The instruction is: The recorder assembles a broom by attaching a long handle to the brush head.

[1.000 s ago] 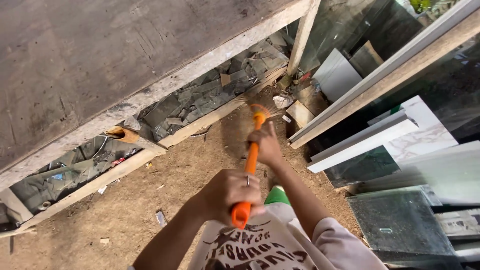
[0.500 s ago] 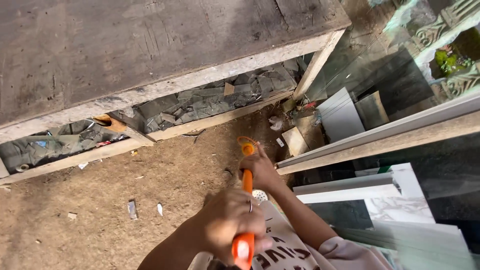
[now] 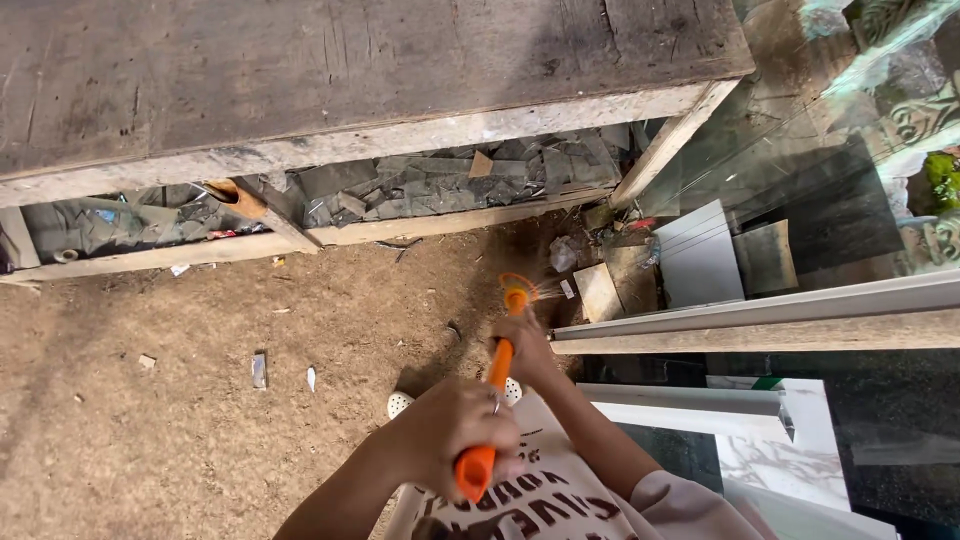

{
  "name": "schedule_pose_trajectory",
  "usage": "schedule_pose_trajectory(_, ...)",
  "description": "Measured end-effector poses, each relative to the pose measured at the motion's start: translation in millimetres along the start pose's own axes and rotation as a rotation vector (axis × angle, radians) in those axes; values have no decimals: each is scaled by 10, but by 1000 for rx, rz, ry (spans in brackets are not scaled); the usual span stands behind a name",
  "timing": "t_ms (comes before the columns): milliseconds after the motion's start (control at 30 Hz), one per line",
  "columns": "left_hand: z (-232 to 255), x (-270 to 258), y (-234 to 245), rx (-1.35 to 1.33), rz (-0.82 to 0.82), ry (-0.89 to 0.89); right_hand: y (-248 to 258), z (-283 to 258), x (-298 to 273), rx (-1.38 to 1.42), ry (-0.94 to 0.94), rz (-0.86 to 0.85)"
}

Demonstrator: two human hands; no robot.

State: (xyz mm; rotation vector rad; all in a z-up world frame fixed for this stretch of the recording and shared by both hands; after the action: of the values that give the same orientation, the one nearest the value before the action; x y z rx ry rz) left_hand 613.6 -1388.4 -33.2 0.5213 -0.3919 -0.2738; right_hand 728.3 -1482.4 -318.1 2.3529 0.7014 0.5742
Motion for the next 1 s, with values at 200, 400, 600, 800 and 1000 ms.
schedule_pose_trajectory(200,626,-315,113,31,95,-235,318,-1024,99,81,270,28)
schedule_pose_trajectory(400,226,-189,135,-197,182,-154,629,-231,-99,-109,99,291)
schedule_pose_trajectory(600,-629,-125,-645,-89,22,128,93,554,-220,-62,-36,211)
schedule_pose_trajectory(800,-59,-81,-283,83,-1,109,-149,35,39,16,6,50)
schedule_pose_trajectory(1000,484,-49,60,-61,112,-106,32,-885,269,85,245,-45)
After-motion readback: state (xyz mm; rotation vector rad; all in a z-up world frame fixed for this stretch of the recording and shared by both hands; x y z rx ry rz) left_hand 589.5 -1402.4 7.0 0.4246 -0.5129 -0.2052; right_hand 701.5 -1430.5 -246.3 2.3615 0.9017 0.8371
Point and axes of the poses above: each hand's wrist, its own x-axis towards the middle knuckle, its own y-axis out of the back of the hand, z = x × y, the point moved 4 cm from there along x, towards the middle knuckle, and after that the axes turned 12 degrees about z, right-handed, at the moved point
